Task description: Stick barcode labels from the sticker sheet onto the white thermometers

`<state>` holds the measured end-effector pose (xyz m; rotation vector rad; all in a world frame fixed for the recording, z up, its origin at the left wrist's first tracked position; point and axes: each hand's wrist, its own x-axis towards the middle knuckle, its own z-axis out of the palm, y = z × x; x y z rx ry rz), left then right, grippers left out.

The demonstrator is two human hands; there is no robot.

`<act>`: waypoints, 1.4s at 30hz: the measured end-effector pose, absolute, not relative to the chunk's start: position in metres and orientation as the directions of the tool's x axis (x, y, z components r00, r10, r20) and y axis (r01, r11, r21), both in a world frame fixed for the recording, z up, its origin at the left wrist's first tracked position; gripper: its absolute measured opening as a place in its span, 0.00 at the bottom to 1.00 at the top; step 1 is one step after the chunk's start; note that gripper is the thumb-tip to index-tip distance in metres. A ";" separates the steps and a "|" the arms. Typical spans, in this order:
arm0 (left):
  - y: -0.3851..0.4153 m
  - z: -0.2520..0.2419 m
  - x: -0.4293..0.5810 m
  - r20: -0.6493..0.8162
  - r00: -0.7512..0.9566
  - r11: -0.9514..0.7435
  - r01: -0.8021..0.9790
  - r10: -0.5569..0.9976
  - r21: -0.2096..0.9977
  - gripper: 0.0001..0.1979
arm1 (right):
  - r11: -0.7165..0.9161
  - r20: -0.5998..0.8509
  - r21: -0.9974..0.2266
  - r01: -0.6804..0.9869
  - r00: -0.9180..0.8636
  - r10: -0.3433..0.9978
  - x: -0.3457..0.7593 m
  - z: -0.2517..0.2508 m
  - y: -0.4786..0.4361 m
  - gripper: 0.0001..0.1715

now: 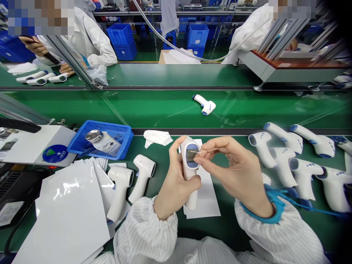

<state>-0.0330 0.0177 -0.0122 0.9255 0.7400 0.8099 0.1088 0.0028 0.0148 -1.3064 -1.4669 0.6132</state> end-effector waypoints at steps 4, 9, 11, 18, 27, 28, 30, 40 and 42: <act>0.016 -0.013 -0.034 -0.184 0.498 0.360 -0.285 0.848 0.888 0.42 | 0.282 0.361 -0.865 0.414 0.125 0.924 0.108 0.016 0.002 0.13; 0.015 -0.012 -0.035 -0.209 0.510 0.432 -0.371 0.835 0.822 0.34 | 0.298 0.384 -0.846 0.443 0.118 0.916 0.107 0.015 0.000 0.13; 0.015 -0.011 -0.034 -0.241 0.481 0.450 -0.384 0.843 0.806 0.29 | 0.305 0.389 -0.838 0.453 0.103 0.915 0.107 0.016 -0.001 0.13; 0.012 -0.014 -0.031 -0.228 0.448 0.402 -0.345 0.864 0.848 0.27 | 0.293 0.341 -0.873 0.389 0.059 0.938 0.111 0.020 0.006 0.18; 0.011 -0.013 -0.031 -0.273 0.440 0.425 -0.294 0.855 0.856 0.30 | 0.278 0.321 -0.906 0.320 0.089 0.943 0.109 0.019 0.014 0.15; 0.011 -0.014 -0.030 -0.273 0.439 0.421 -0.287 0.856 0.860 0.30 | 0.280 0.326 -0.902 0.328 0.092 0.941 0.109 0.018 0.014 0.15; 0.010 -0.014 -0.030 -0.264 0.435 0.404 -0.270 0.861 0.874 0.29 | 0.282 0.334 -0.893 0.351 0.099 0.937 0.108 0.017 0.013 0.15; 0.010 -0.014 -0.029 -0.204 0.393 0.308 -0.220 0.896 0.926 0.27 | 0.305 0.386 -0.844 0.442 0.107 0.916 0.106 0.015 0.009 0.17; 0.008 -0.014 -0.030 -0.196 0.382 0.293 -0.214 0.903 0.932 0.27 | 0.316 0.423 -0.810 0.495 0.118 0.899 0.106 0.016 0.010 0.17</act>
